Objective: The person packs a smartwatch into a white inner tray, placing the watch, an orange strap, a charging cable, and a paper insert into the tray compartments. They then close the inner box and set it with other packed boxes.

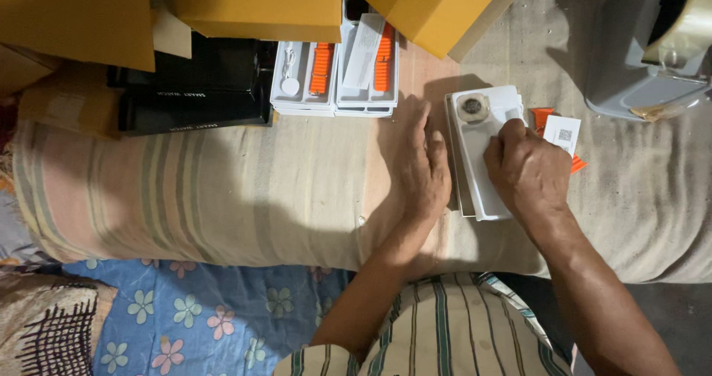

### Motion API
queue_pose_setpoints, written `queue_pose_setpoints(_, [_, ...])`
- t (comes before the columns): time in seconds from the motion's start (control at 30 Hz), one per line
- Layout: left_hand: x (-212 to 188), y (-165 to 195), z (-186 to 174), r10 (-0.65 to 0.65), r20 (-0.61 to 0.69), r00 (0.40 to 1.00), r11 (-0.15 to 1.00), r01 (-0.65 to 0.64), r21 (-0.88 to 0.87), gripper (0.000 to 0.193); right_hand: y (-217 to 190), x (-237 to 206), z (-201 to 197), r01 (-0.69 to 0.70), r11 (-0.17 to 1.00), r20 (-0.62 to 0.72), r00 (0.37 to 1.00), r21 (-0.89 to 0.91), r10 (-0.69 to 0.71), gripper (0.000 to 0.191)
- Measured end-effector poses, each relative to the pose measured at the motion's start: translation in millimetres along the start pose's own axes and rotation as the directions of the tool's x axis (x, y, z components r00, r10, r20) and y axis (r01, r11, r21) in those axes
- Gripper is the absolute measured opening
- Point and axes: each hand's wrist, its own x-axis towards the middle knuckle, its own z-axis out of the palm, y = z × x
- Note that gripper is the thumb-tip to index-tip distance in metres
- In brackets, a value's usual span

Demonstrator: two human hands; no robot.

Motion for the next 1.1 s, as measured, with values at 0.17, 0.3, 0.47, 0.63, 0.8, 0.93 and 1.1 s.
queue_pose_setpoints(0.17, [-1,-1,1,-0.003,0.017,1.0,1.0,0.003,-0.027,0.043,2,-1,3,-0.033,0.996,0.088,0.995,-0.085,0.04,0.023])
queue_pose_setpoints(0.3, [-1,0,3,-0.036,0.038,0.999,0.999,0.037,-0.018,0.045,1,1,9,-0.054,0.991,0.211,0.974,-0.126,0.08,0.024])
queue_pose_setpoints(0.47, [0,2,4,-0.105,0.085,0.991,0.991,0.112,-0.078,0.045,-3,5,19,0.009,1.0,0.097,0.995,-0.029,-0.006,0.023])
queue_pose_setpoints(0.63, [3,2,4,-0.013,0.055,0.998,0.997,0.009,0.082,0.043,0,10,27,0.004,1.0,0.087,0.996,-0.019,-0.003,0.021])
queue_pose_setpoints(0.8, [3,0,6,-0.102,0.111,0.989,0.994,0.099,0.037,0.044,1,16,33,0.052,0.999,0.006,0.999,0.007,-0.052,0.021])
queue_pose_setpoints(0.93, [2,-1,5,-0.108,0.116,0.987,0.994,0.111,-0.023,0.043,0,21,35,0.0,0.999,0.025,1.0,0.048,-0.001,0.019])
queue_pose_setpoints(1.1, [6,12,-5,-0.145,0.137,0.98,0.986,0.154,-0.06,0.043,7,-8,13,-0.049,0.965,-0.181,0.978,0.257,0.098,0.014])
